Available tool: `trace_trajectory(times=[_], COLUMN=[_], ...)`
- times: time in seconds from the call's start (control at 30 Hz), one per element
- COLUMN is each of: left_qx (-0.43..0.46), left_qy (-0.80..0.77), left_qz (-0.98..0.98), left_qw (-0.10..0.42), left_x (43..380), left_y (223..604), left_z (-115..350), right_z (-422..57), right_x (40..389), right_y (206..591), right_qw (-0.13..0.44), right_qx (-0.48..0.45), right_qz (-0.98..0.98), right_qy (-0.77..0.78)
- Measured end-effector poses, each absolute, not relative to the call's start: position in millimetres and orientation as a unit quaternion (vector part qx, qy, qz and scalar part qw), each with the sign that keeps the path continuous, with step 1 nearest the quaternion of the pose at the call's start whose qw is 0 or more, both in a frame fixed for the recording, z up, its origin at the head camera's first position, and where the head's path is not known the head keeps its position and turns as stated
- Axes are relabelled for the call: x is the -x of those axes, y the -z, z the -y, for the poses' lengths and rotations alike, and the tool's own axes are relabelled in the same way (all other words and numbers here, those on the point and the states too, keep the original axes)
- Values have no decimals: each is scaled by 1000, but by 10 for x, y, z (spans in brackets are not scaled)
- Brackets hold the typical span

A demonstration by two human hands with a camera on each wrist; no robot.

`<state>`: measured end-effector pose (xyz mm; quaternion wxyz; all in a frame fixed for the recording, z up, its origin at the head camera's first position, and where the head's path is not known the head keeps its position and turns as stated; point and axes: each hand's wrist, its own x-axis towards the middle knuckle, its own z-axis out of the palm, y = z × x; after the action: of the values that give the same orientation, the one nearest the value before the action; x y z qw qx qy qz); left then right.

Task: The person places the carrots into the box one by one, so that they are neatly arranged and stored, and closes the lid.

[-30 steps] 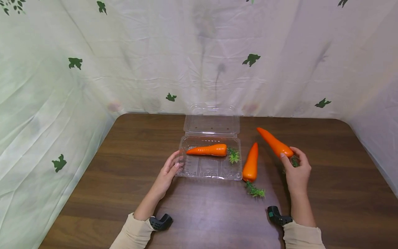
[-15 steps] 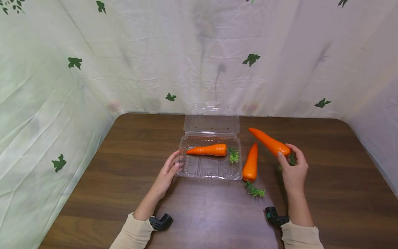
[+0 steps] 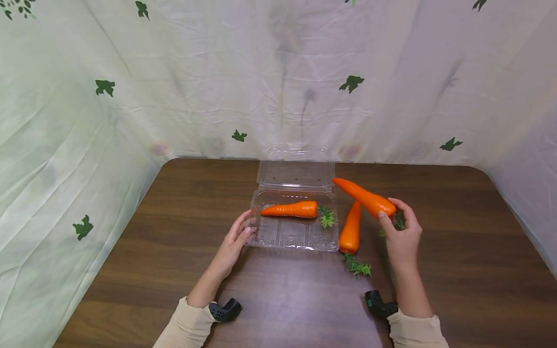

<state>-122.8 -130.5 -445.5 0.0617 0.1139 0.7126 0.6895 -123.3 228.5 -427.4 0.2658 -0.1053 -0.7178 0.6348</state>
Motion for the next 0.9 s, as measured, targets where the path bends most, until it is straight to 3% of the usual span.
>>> trace_trajectory(times=[0.57, 0.9], left_qx=[-122, -121], left_qy=[-685, -683], left_qz=[-716, -718], left_qw=[61, 62], left_x=[1231, 1217], left_y=[4470, 4456], left_z=[1310, 1317], right_z=[-1922, -1598], right_x=[1216, 1175], right_y=[4199, 3906], right_qw=[218, 163], right_qx=[-1, -54], right_qz=[750, 774], right_qy=[-625, -609])
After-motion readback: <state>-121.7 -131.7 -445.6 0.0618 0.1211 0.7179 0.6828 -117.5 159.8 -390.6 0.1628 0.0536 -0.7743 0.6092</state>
